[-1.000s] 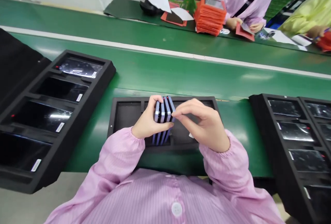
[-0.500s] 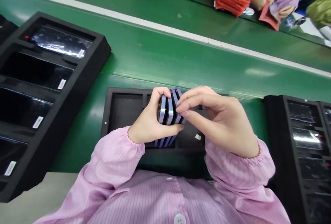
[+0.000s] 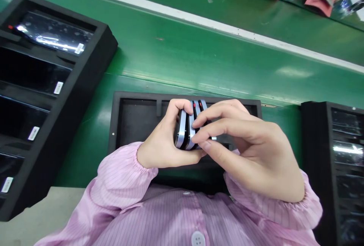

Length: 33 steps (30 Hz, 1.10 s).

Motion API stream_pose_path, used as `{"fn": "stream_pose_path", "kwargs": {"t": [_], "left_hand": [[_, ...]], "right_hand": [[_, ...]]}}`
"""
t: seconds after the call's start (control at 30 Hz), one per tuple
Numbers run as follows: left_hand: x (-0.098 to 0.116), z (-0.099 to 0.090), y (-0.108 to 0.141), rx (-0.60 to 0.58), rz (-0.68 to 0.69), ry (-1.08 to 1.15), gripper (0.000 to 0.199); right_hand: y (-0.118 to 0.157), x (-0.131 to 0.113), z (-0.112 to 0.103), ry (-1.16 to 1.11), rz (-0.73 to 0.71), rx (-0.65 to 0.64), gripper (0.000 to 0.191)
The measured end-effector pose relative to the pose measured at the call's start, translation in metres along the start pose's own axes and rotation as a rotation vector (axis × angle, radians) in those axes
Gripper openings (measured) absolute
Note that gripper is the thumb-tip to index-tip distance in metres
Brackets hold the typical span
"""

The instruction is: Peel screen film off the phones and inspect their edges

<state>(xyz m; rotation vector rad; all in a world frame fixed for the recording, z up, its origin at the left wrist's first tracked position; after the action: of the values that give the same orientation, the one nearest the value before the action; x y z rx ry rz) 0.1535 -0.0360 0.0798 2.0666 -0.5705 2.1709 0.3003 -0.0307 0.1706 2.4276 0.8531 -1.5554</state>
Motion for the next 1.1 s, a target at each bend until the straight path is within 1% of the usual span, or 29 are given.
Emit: {"fn": "stream_pose_path", "kwargs": {"t": [0.2, 0.37, 0.57, 0.8, 1.0, 1.1], "left_hand": [[-0.0009, 0.0004, 0.0002, 0.001, 0.074, -0.012, 0.061], [-0.0014, 0.0006, 0.0009, -0.005, 0.069, -0.024, 0.061], [-0.001, 0.0007, 0.0011, -0.003, 0.065, -0.037, 0.061], [-0.0014, 0.0009, 0.001, 0.005, 0.105, -0.083, 0.059], [-0.0023, -0.0009, 0.0013, 0.011, 0.11, -0.146, 0.061], [-0.0022, -0.0011, 0.0011, 0.02, 0.118, -0.17, 0.06]], "right_hand": [[-0.0032, -0.0004, 0.0039, 0.001, -0.013, 0.023, 0.019], [-0.0025, -0.0017, 0.005, 0.021, -0.015, 0.04, 0.018], [-0.0032, -0.0041, 0.0031, 0.027, -0.004, 0.024, 0.019], [-0.0057, -0.0071, 0.0025, 0.055, 0.007, 0.004, 0.019], [-0.0022, -0.0101, 0.0056, 0.096, 0.029, 0.033, 0.018], [-0.0035, -0.0075, 0.0075, 0.086, 0.035, 0.057, 0.016]]}}
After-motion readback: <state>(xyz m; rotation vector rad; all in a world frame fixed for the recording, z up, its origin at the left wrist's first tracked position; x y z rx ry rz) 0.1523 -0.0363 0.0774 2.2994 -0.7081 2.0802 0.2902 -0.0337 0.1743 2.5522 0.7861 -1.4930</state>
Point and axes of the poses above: each hand's wrist, its own y-axis away from the middle knuckle, its own z-axis out of the palm, x = y × z, the point moved 3 cm from there along -y, towards the middle knuckle, and after that the axes turned 11 degrees about -y, right-handed, at the moved point
